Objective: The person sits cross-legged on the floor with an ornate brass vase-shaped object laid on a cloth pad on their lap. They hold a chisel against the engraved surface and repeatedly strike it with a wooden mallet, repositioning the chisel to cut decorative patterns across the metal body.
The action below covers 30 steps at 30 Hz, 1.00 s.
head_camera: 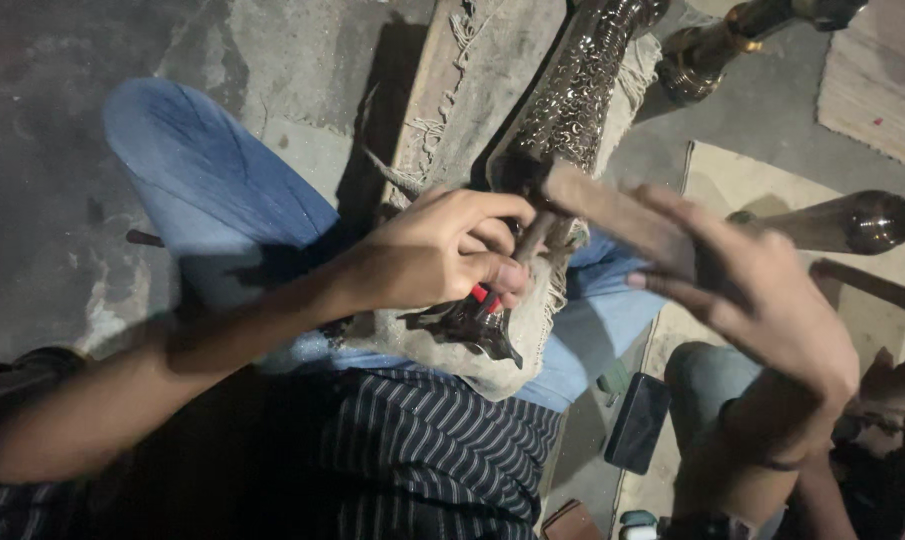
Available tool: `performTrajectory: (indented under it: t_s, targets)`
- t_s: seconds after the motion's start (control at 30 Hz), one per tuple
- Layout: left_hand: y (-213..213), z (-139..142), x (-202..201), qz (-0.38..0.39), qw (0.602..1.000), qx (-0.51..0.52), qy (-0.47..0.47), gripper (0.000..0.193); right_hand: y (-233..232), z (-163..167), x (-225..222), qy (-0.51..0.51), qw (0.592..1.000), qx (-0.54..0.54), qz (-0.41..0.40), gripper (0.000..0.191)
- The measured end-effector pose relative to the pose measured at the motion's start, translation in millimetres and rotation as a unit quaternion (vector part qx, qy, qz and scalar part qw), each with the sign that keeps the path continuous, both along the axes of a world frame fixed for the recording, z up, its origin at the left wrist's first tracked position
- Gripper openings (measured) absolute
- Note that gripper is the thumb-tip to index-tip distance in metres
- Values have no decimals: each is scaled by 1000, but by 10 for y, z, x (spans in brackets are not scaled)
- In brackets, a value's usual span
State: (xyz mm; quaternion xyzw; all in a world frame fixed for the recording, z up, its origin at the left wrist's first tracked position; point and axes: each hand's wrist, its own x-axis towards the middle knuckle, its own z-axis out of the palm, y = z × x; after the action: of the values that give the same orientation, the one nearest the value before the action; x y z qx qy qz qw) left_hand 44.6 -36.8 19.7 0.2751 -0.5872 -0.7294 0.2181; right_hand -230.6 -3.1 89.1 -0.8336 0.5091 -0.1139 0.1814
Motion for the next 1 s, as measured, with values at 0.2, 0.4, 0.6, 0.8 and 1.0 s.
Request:
performTrajectory:
  t_s: [0.2,0.4,0.6,0.8,1.0]
  targets:
    - [134,2,85,80,995,-37,-35,38,-269,130,45,109,992,61,30,74]
    - [119,5,85,93,995,-22,-33,37,-318,134,74,277,950,144,-13,85]
    - [61,-39,60,49,998,-30,-4,26,-192,50,2,-18,999,-36,9,80]
    - [42,-9,58,36,999,3,-23,28,-118,-101,-63,-131,970,17,-206,71]
    - [24,1,-3,31,999,20,-19,46,6,-89,-61,-31,999,18,-17,77]
